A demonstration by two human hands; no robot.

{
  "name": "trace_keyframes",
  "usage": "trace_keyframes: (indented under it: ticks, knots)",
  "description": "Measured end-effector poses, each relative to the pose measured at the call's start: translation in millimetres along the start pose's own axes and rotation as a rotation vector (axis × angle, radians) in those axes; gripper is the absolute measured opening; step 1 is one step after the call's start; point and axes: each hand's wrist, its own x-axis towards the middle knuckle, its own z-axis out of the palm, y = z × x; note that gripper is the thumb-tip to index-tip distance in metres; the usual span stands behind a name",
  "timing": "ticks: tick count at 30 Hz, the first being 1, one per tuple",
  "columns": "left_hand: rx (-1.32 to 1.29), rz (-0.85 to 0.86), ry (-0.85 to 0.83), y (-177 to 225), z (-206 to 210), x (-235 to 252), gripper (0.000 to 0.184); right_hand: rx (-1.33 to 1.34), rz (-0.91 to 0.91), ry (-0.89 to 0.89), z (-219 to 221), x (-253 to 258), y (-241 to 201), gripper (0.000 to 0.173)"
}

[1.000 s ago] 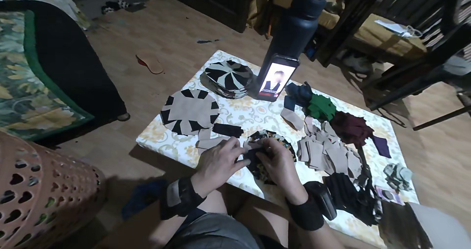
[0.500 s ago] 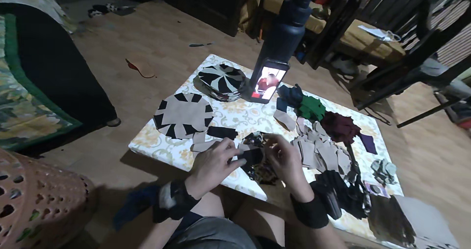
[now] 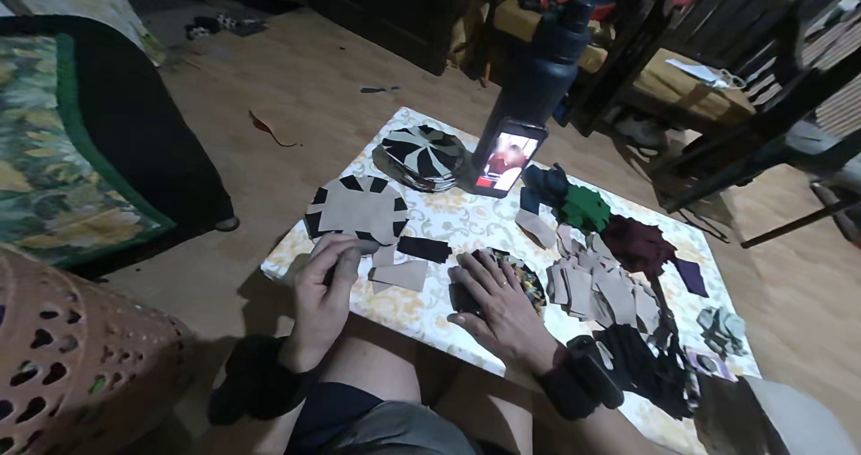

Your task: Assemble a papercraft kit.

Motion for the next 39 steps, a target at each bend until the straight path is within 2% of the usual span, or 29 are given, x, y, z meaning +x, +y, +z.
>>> trace_keyframes:
  ticks: [4, 8, 9, 11, 13, 14, 17, 21, 23, 25, 28, 31, 34, 37, 39]
  knots:
    - [0.000, -0.026, 0.011, -2.2, -7.2, 0.0, 0.029, -0.049, 0.270, 0.111, 14.2, 7.4, -17.3, 0.079]
    - [0.026, -0.034, 0.014, -2.2, -8.5, -4.4, 0.030, -0.141, 0.367, 0.184, 17.6, 13.3, -27.9, 0.083]
    - [0.039, -0.032, 0.012, -1.3, -9.3, -5.4, 0.029, -0.174, 0.346, 0.240, 17.4, 15.7, -31.8, 0.082]
    - [0.052, -0.028, 0.005, 1.5, -11.4, -7.7, 0.027, -0.134, 0.238, 0.369, 11.7, 23.9, -49.8, 0.065]
    - [0.038, -0.025, 0.008, 4.3, -12.8, -9.5, 0.025, 0.049, 0.111, 0.416, 4.6, 35.9, -76.7, 0.041]
    - [0.032, -0.030, 0.009, 4.9, -13.4, -10.5, 0.024, 0.139, 0.059, 0.401, 4.2, 43.0, -88.9, 0.035]
    - [0.037, -0.036, 0.006, 5.0, -14.8, -13.3, 0.023, 0.213, -0.027, 0.338, 16.1, 66.5, -109.1, 0.032]
    - [0.147, -0.069, 0.016, 8.6, -20.1, -16.9, 0.023, 0.186, 0.002, 0.326, 23.3, 84.9, -108.3, 0.026]
    - [0.149, -0.129, 0.019, 9.4, -23.5, -20.6, 0.020, 0.297, 0.054, 0.344, 15.3, 80.8, -104.3, 0.025]
    - [0.082, -0.206, -0.010, 10.5, -22.7, -26.5, 0.017, 0.447, 0.094, 0.438, 9.6, 72.1, -97.4, 0.026]
    - [-0.039, -0.327, -0.164, 18.1, -9.0, -38.6, 0.021, 0.735, 0.120, 0.612, 5.6, 56.5, -90.1, 0.028]
    - [-0.266, -0.486, -0.324, 26.6, 11.9, -47.6, 0.028, 1.050, 0.180, 0.686, -2.3, 41.6, -94.1, 0.035]
    - [-0.450, -0.637, -0.306, 33.6, 29.6, -47.4, 0.027, 1.220, 0.207, 0.697, -4.6, 29.7, -96.2, 0.032]
    - [-0.514, -0.707, -0.248, 38.6, 39.4, -40.0, 0.022, 1.282, 0.220, 0.688, -5.5, 19.8, -98.2, 0.029]
    - [-0.545, -0.770, -0.232, 41.6, 41.7, -35.7, 0.025, 1.293, 0.223, 0.669, -4.7, 14.1, -100.0, 0.030]
